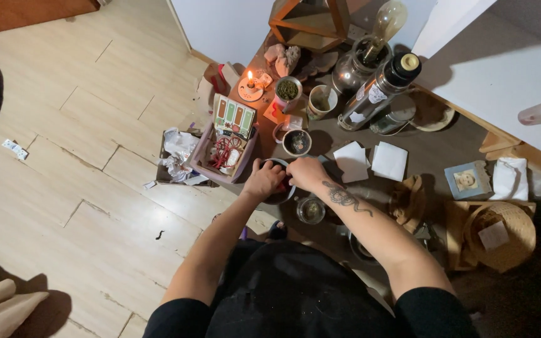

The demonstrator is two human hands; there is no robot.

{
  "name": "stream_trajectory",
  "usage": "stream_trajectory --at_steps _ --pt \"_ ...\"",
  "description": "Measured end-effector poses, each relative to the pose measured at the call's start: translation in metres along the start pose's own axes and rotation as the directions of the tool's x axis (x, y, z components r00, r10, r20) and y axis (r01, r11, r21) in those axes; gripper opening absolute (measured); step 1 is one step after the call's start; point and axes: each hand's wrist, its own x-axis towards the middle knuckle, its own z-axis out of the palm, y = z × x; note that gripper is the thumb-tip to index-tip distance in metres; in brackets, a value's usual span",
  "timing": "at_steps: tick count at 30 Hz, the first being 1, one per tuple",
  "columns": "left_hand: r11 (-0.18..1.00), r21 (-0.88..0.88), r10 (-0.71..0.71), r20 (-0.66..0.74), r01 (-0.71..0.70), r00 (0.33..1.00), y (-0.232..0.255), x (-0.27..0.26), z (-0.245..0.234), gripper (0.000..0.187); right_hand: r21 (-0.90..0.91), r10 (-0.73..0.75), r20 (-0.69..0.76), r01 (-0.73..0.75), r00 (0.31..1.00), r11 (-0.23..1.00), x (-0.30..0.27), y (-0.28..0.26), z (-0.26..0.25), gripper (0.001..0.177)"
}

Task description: The person sits on the floor and organizes small, colorful candles. They pick up the candles from a bowl, sort them by hand, and place them into a small woven basket and a ceramic bowl on a nearby shelf.

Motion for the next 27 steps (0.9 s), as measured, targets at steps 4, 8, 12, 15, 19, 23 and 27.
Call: stream_trajectory --at_steps 4,8,12,15,19,23,27 --pt "0.997 0.034 0.067 -0.144 -0.063 0.987 -0.007 -0.003 -0.012 0.034 0.044 -0.005 0.021 0.004 1.000 0.999 -0.014 -0.010 -0.009 0.024" --pt "0.994 -0.005 0.105 -0.180 -0.107 0.978 -0.015 0.003 -0.001 0.031 0.106 -0.006 0.048 0.001 0.999 0.994 -0.017 -0.011 -0.012 0.032" --pt "0.997 -0.009 0.070 -0.052 -0.070 0.996 -0.014 0.012 0.033 0.035 0.162 -0.008 0.055 -0.001 0.998 0.987 -0.018 -0.012 -0.022 0.032" --pt "0.998 0.061 0.033 0.025 -0.035 0.999 -0.003 0.008 0.013 0.039 0.097 -0.013 0.064 0.007 0.998 0.995 -0.017 -0.017 -0.021 0.031" --pt "0.991 0.131 0.011 0.073 -0.021 0.997 0.001 0.002 -0.008 0.049 0.069 -0.018 0.033 0.016 0.999 0.997 -0.005 -0.013 -0.009 0.028" --pt "0.989 0.128 0.072 0.037 -0.077 0.997 -0.002 0.021 0.058 0.046 0.046 -0.068 0.021 0.067 0.997 0.997 -0.004 -0.010 0.006 0.023" --pt "0.972 0.155 0.203 -0.176 -0.177 0.963 -0.015 0.013 0.054 0.022 0.085 -0.089 0.001 0.088 0.996 0.992 0.004 -0.003 0.011 0.019"
